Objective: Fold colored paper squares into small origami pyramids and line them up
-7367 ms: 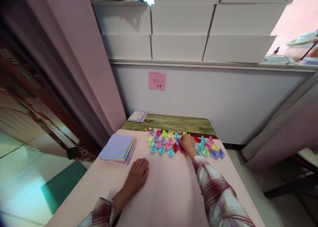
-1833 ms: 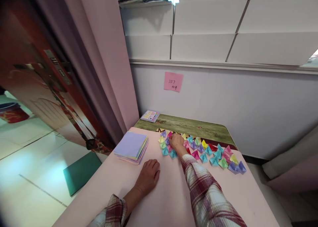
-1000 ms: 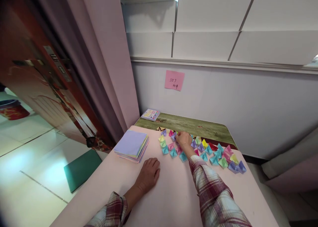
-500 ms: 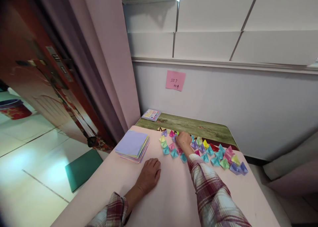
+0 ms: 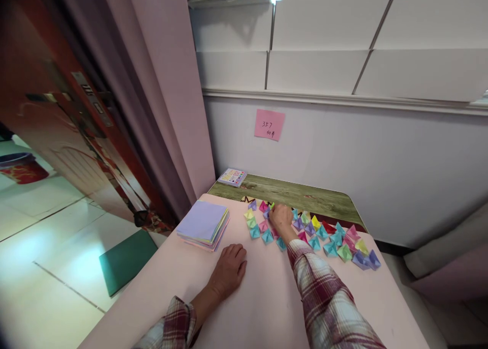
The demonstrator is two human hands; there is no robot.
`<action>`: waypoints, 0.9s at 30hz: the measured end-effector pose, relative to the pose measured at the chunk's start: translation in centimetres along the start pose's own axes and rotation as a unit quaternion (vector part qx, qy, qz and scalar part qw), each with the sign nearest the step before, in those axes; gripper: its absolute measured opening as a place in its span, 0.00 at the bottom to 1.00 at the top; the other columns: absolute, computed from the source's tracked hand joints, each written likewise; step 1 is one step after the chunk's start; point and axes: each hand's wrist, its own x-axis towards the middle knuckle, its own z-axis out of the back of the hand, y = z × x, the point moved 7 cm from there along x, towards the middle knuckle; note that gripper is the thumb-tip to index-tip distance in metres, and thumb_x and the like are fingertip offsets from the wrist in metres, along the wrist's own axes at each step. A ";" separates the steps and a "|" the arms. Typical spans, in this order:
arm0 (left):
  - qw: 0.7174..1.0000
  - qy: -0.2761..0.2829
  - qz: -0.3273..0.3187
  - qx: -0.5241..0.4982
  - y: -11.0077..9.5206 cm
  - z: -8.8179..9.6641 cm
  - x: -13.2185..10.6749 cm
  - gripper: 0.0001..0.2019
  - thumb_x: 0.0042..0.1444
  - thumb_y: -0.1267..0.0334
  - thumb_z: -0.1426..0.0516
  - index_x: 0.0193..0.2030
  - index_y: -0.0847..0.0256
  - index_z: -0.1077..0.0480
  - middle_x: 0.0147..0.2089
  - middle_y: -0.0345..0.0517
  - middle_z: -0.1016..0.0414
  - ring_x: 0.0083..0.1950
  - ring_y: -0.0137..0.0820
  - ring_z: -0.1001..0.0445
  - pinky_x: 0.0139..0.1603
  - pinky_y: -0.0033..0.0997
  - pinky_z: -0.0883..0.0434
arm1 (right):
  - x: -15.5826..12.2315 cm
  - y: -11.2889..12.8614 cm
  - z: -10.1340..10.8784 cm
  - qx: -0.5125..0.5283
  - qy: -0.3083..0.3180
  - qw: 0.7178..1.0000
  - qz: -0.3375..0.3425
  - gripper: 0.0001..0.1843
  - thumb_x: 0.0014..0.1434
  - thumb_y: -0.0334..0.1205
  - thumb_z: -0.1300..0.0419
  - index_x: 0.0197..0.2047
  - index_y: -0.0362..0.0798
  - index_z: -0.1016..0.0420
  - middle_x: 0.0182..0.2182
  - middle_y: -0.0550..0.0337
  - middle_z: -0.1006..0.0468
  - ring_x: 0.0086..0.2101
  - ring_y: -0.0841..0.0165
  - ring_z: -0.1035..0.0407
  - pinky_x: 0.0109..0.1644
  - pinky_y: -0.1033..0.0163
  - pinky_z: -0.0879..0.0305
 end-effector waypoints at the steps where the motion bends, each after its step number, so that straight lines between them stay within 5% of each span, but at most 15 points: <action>1: 1.000 0.000 -0.001 0.000 0.0 0.0 0.0 0.08 0.57 0.71 0.49 0.43 0.59 0.36 0.46 0.49 0.33 0.49 0.40 0.36 0.53 0.45 0.37 | -0.1 0.0 -0.2 0.000 0.003 1.000 0.000 0.13 0.54 0.41 0.42 0.38 0.49 0.17 0.35 0.48 0.18 0.39 0.59 0.24 0.40 0.62 0.34; 10: 1.000 0.000 0.000 -0.004 0.1 0.0 0.0 0.09 0.56 0.71 0.49 0.43 0.59 0.36 0.47 0.49 0.33 0.49 0.40 0.36 0.53 0.45 0.37 | 0.1 0.0 -0.2 -0.001 0.001 1.000 0.010 0.15 0.59 0.47 0.43 0.41 0.51 0.18 0.37 0.49 0.18 0.39 0.60 0.24 0.40 0.63 0.34; 17: 1.000 -0.002 0.001 -0.008 0.2 -0.1 0.0 0.09 0.56 0.71 0.48 0.44 0.59 0.36 0.48 0.50 0.33 0.49 0.40 0.36 0.54 0.45 0.37 | 0.1 2.2 -0.3 0.000 0.008 0.995 0.100 0.14 0.60 0.48 0.43 0.45 0.58 0.19 0.45 0.57 0.20 0.44 0.63 0.26 0.43 0.66 0.37; 27: 1.000 -0.003 -0.003 -0.015 0.1 0.0 0.0 0.09 0.56 0.71 0.49 0.43 0.58 0.36 0.47 0.49 0.33 0.49 0.40 0.36 0.53 0.46 0.37 | 0.4 3.0 -1.1 -0.015 0.029 0.996 0.083 0.13 0.60 0.46 0.44 0.40 0.53 0.18 0.37 0.52 0.18 0.39 0.63 0.24 0.39 0.66 0.37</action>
